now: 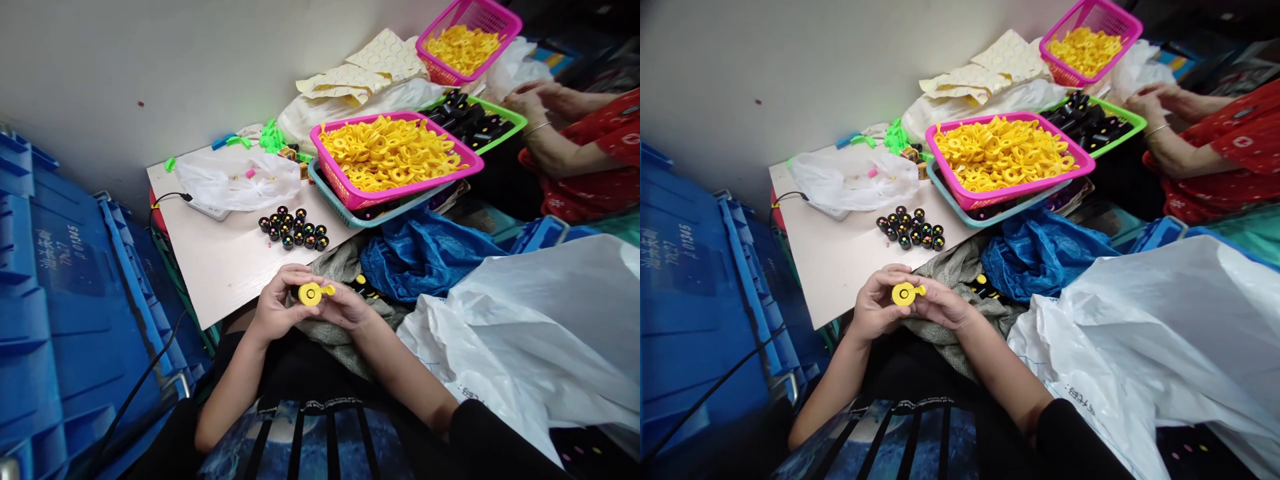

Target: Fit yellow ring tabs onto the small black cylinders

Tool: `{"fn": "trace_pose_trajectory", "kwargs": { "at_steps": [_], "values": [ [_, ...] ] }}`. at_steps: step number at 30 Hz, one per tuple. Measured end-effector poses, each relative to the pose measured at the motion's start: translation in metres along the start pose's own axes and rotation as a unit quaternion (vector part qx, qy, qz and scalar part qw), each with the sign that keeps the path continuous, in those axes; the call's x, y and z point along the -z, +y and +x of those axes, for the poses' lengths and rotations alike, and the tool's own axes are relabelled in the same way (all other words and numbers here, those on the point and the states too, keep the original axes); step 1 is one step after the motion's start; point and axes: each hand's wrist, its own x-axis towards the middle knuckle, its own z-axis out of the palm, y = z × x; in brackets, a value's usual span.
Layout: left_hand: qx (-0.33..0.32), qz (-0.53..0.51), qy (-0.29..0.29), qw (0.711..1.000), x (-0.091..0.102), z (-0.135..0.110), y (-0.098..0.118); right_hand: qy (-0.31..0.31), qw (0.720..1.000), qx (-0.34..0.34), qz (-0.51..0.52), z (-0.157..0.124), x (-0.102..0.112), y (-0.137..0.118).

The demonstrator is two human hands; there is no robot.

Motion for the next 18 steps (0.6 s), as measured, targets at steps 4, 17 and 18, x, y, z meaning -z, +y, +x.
{"fn": "trace_pose_trajectory", "kwargs": {
  "at_steps": [4,17,18],
  "values": [
    [0.012,0.04,0.016,0.999,0.004,-0.002,-0.005,0.059,0.998,0.011,-0.032,0.006,-0.007,0.0],
    [0.059,0.086,-0.034,0.994,0.013,0.0,-0.007,0.084,0.994,0.024,-0.061,0.003,-0.009,-0.004],
    [0.058,0.091,-0.034,0.994,0.013,0.001,-0.008,0.074,0.996,0.009,-0.044,0.003,-0.009,-0.004]
  ]
}}
